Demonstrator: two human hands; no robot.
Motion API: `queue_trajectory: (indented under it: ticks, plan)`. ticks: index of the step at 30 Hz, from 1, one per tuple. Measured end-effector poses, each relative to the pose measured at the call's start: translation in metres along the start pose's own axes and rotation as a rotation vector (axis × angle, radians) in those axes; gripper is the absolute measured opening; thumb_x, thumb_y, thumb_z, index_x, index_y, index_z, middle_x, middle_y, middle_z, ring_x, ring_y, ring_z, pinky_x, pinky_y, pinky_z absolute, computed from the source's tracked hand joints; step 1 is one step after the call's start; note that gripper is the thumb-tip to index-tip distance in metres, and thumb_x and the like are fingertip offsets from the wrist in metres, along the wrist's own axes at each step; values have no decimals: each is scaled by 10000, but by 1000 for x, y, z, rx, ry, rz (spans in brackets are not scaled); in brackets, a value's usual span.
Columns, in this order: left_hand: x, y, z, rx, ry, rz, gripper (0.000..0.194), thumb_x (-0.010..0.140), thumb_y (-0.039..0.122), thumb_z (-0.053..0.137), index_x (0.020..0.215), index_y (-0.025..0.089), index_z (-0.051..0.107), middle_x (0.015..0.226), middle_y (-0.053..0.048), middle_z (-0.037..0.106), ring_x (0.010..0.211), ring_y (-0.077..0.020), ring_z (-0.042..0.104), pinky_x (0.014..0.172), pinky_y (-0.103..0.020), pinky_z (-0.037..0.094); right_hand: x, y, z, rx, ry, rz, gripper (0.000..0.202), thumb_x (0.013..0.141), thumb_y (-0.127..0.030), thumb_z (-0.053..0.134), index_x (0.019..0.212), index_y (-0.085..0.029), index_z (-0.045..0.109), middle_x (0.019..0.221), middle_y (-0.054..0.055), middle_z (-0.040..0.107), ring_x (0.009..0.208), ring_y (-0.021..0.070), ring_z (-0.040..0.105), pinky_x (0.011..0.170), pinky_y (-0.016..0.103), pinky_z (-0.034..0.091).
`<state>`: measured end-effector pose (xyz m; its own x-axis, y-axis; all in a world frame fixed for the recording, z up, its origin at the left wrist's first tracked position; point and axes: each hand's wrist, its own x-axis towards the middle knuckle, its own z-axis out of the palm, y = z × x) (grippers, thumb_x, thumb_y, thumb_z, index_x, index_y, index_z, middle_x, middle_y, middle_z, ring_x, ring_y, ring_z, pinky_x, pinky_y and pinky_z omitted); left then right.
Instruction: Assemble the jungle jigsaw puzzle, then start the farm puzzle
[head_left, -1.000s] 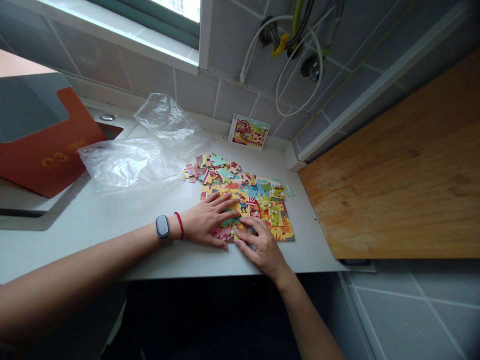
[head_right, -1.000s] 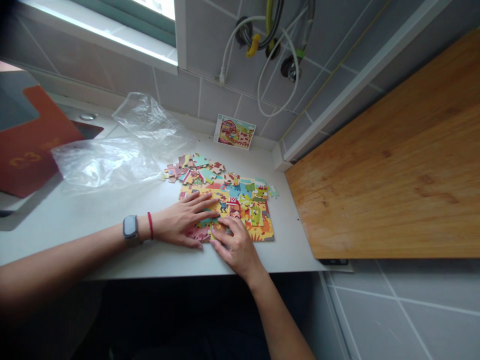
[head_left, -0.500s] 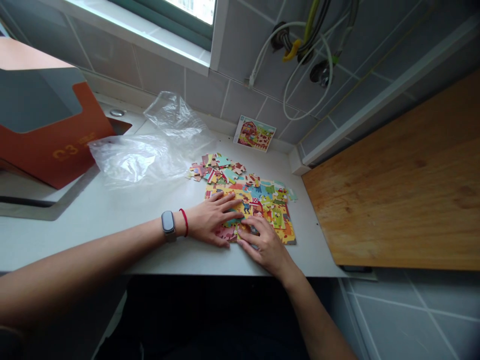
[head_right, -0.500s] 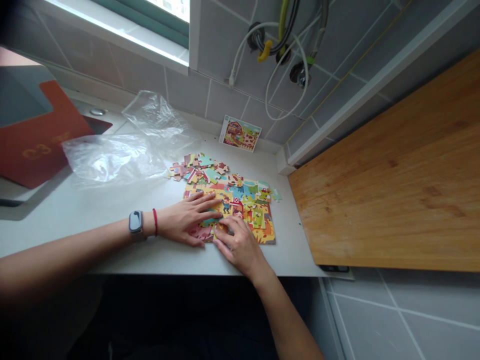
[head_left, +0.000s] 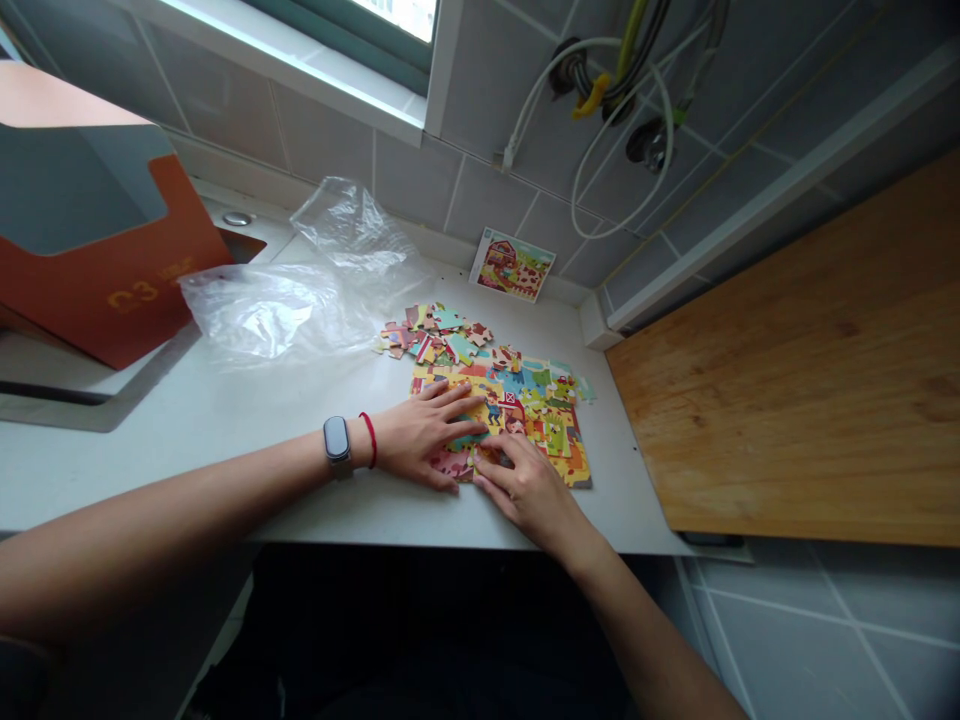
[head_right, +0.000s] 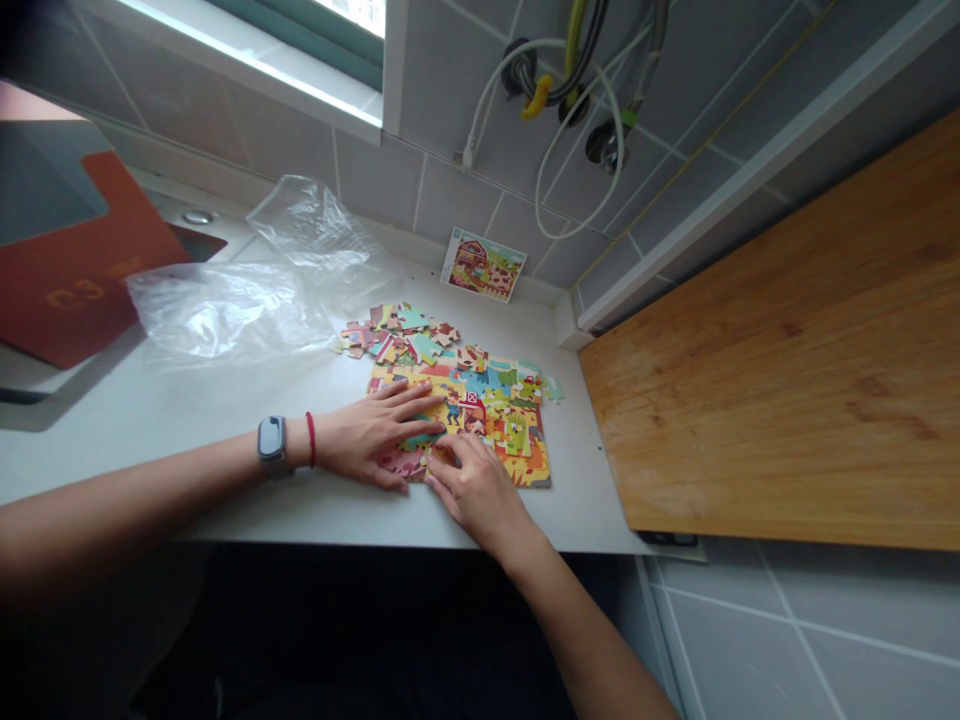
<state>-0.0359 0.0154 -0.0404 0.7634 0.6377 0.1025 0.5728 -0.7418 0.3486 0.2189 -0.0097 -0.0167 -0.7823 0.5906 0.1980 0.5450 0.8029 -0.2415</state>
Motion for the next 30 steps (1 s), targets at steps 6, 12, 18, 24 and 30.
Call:
queue_trajectory:
  ticks: [6, 12, 18, 24, 30]
  plan:
    - [0, -1, 1, -3, 13, -2, 895, 816, 731, 705, 1525, 214, 532, 1677, -206, 362, 1554, -478, 288, 1249, -664, 212, 0, 4, 1, -11, -3, -49, 173, 1003, -276, 657, 1114, -226, 780, 1208, 130, 694, 1106, 274, 633, 965, 467, 589]
    - [1, -1, 2, -9, 0, 1, 898, 809, 719, 718, 1525, 209, 534, 1683, -217, 342, 1549, -485, 295, 1245, -665, 218, -1, 1, 1, 15, -6, 5, 180, 1008, -262, 642, 1111, -233, 787, 1224, 128, 693, 1131, 280, 636, 987, 484, 580]
    - [0, -4, 3, -56, 28, 10, 942, 781, 742, 738, 1537, 223, 521, 1692, -186, 342, 1555, -475, 287, 1257, -655, 210, -19, 9, 7, 252, 226, 208, 351, 921, -320, 781, 1264, -268, 726, 1307, 104, 686, 1304, 297, 594, 1121, 541, 516]
    - [-1, -4, 4, -61, 31, -4, 958, 785, 774, 715, 1525, 197, 524, 1685, -204, 346, 1560, -473, 280, 1258, -648, 222, -37, -1, 13, 173, 377, 251, 261, 945, -279, 745, 1203, -300, 768, 1291, 103, 696, 1323, 315, 586, 1117, 580, 513]
    - [0, -4, 1, -94, 46, 9, 830, 793, 749, 723, 1360, 157, 602, 1657, -222, 392, 1551, -456, 312, 1263, -622, 240, -34, -7, 25, 140, 291, 179, 243, 962, -248, 715, 1190, -285, 790, 1381, 108, 673, 1408, 324, 533, 1129, 580, 516]
